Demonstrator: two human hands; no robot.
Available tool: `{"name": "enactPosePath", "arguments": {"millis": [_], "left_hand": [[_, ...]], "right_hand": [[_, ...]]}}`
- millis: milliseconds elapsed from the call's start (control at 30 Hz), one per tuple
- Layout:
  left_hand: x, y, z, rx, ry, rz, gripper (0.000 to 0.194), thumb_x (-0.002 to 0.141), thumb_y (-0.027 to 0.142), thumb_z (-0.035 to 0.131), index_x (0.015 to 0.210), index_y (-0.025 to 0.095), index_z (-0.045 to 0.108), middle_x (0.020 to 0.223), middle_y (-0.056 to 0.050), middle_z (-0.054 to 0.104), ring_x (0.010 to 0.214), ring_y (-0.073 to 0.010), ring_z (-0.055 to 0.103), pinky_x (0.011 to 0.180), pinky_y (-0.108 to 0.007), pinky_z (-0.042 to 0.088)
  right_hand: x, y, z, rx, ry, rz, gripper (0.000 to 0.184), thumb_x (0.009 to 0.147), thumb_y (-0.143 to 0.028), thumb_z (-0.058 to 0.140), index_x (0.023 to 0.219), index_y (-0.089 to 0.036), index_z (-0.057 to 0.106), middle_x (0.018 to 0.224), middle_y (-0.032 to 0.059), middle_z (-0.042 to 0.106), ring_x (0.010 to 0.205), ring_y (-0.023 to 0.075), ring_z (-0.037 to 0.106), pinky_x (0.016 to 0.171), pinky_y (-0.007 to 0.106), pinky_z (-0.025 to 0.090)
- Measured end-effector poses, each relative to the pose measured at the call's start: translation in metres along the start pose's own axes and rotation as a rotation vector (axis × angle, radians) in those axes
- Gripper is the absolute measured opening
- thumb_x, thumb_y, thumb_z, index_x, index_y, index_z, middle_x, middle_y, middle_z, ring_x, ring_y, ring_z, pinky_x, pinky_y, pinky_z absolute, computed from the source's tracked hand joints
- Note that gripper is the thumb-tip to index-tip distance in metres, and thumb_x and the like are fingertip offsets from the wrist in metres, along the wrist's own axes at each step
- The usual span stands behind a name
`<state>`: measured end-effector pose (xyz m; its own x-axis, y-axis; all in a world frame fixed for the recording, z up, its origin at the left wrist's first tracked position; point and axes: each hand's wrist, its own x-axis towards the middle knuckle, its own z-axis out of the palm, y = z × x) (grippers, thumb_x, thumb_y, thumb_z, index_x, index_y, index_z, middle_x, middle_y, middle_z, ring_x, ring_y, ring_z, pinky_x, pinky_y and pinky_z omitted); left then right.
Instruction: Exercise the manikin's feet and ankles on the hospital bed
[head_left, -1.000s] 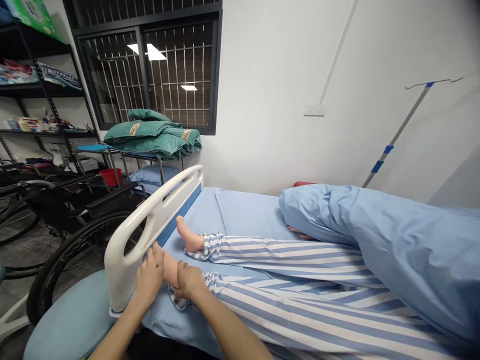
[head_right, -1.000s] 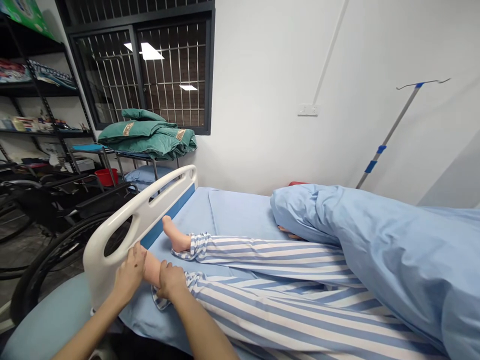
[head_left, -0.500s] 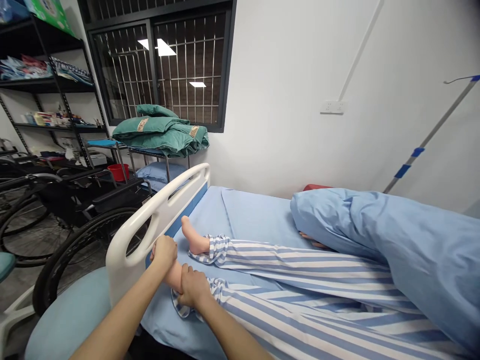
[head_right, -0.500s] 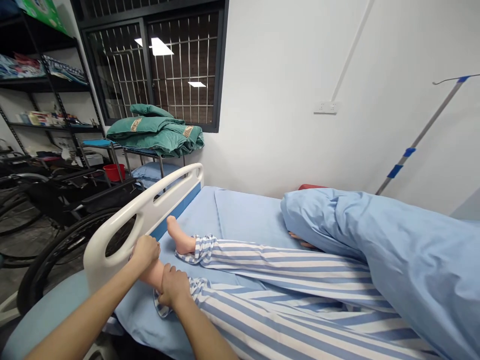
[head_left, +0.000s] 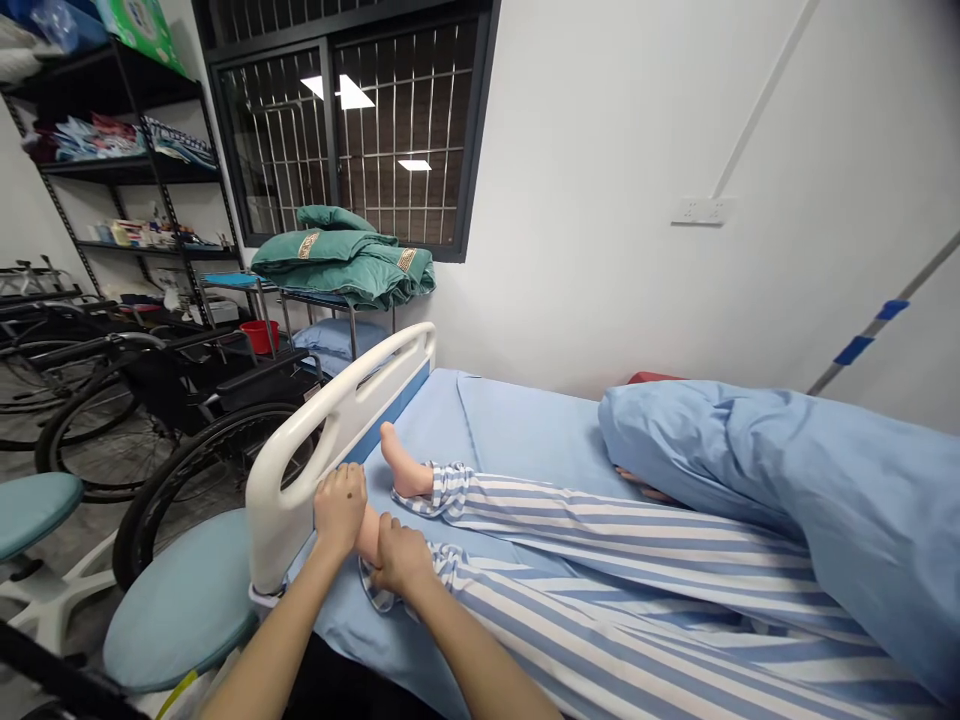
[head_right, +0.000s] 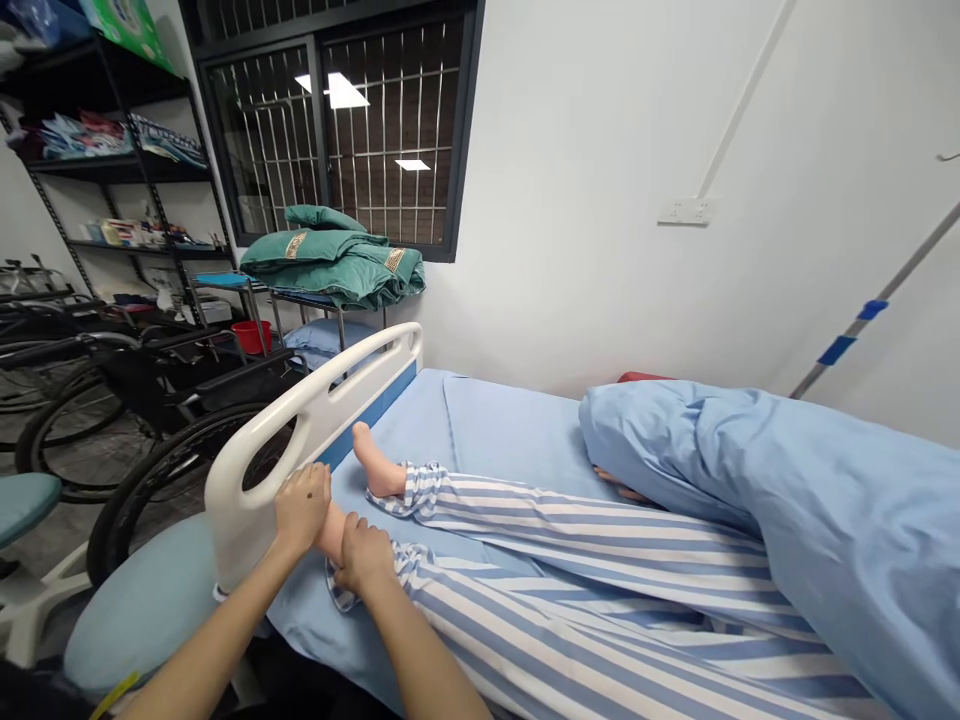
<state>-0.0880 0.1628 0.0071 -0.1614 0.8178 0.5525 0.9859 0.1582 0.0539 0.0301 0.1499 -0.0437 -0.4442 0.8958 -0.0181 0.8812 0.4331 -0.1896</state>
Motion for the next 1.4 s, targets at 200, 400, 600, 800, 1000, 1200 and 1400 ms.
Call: {"name": "enactPosePath", "arguments": {"millis": [200, 400, 600, 800, 1000, 1200, 1400], "left_hand": [[-0.029, -0.001, -0.002, -0.077, 0.071, -0.086, 0.04, 0.09, 0.023, 0.024, 0.119, 0.01, 0.047, 0.108, -0.014, 0.057, 0.099, -0.0224, 0.053, 0.079, -0.031, 0.044], [-0.035, -0.008, -0.022, 0.144, -0.129, -0.001, 0.045, 0.09, 0.023, 0.022, 0.129, 0.009, 0.039, 0.107, -0.019, 0.057, 0.073, -0.0205, 0.063, 0.055, -0.029, 0.048], [0.009, -0.005, -0.035, 0.2, -0.394, 0.173, 0.036, 0.084, 0.015, 0.032, 0.097, 0.008, 0.064, 0.083, -0.018, 0.065, 0.077, -0.0244, 0.064, 0.062, -0.032, 0.048], [0.041, 0.011, -0.02, 0.209, -0.51, 0.2, 0.021, 0.073, 0.012, 0.051, 0.07, 0.007, 0.07, 0.058, -0.015, 0.063, 0.067, -0.0256, 0.064, 0.063, -0.033, 0.047], [0.034, 0.005, -0.008, 0.128, -0.44, 0.241, 0.033, 0.082, 0.024, 0.038, 0.082, 0.011, 0.069, 0.077, -0.017, 0.067, 0.076, -0.0266, 0.064, 0.064, -0.034, 0.044], [0.01, -0.004, 0.003, 0.014, -0.078, 0.089, 0.037, 0.087, 0.025, 0.027, 0.08, 0.013, 0.062, 0.075, -0.011, 0.065, 0.075, -0.0232, 0.061, 0.067, -0.033, 0.041], [-0.013, -0.009, 0.004, -0.26, 0.082, -0.134, 0.036, 0.088, 0.033, 0.028, 0.09, 0.018, 0.061, 0.088, -0.01, 0.065, 0.086, -0.0208, 0.059, 0.074, -0.031, 0.041]], "right_hand": [[-0.001, -0.001, -0.002, 0.006, 0.009, 0.004, 0.059, 0.055, -0.025, 0.066, 0.107, -0.016, 0.042, 0.098, 0.013, 0.06, 0.083, 0.0301, 0.062, 0.066, 0.038, 0.048], [-0.002, 0.001, 0.002, 0.012, 0.027, -0.02, 0.061, 0.055, -0.028, 0.067, 0.109, -0.016, 0.041, 0.099, 0.0134, 0.06, 0.083, 0.0307, 0.062, 0.066, 0.039, 0.048], [-0.001, 0.001, 0.005, 0.002, 0.045, -0.032, 0.058, 0.056, -0.027, 0.065, 0.108, -0.015, 0.043, 0.098, 0.0142, 0.059, 0.083, 0.0308, 0.062, 0.067, 0.039, 0.048], [-0.002, 0.0, -0.003, 0.013, 0.017, -0.038, 0.053, 0.057, -0.027, 0.063, 0.104, -0.015, 0.043, 0.095, 0.0135, 0.059, 0.08, 0.031, 0.062, 0.064, 0.04, 0.048], [-0.002, 0.0, -0.005, 0.009, 0.012, -0.005, 0.052, 0.056, -0.025, 0.064, 0.102, -0.016, 0.043, 0.094, 0.0125, 0.059, 0.079, 0.0299, 0.062, 0.064, 0.038, 0.048], [-0.001, -0.001, 0.0, -0.003, 0.029, -0.001, 0.052, 0.056, -0.026, 0.065, 0.101, -0.017, 0.042, 0.095, 0.0115, 0.059, 0.079, 0.0297, 0.061, 0.064, 0.038, 0.047], [-0.004, -0.002, -0.004, 0.017, 0.003, -0.006, 0.057, 0.055, -0.027, 0.066, 0.106, -0.016, 0.044, 0.098, 0.0118, 0.06, 0.081, 0.029, 0.061, 0.064, 0.036, 0.045]]}}
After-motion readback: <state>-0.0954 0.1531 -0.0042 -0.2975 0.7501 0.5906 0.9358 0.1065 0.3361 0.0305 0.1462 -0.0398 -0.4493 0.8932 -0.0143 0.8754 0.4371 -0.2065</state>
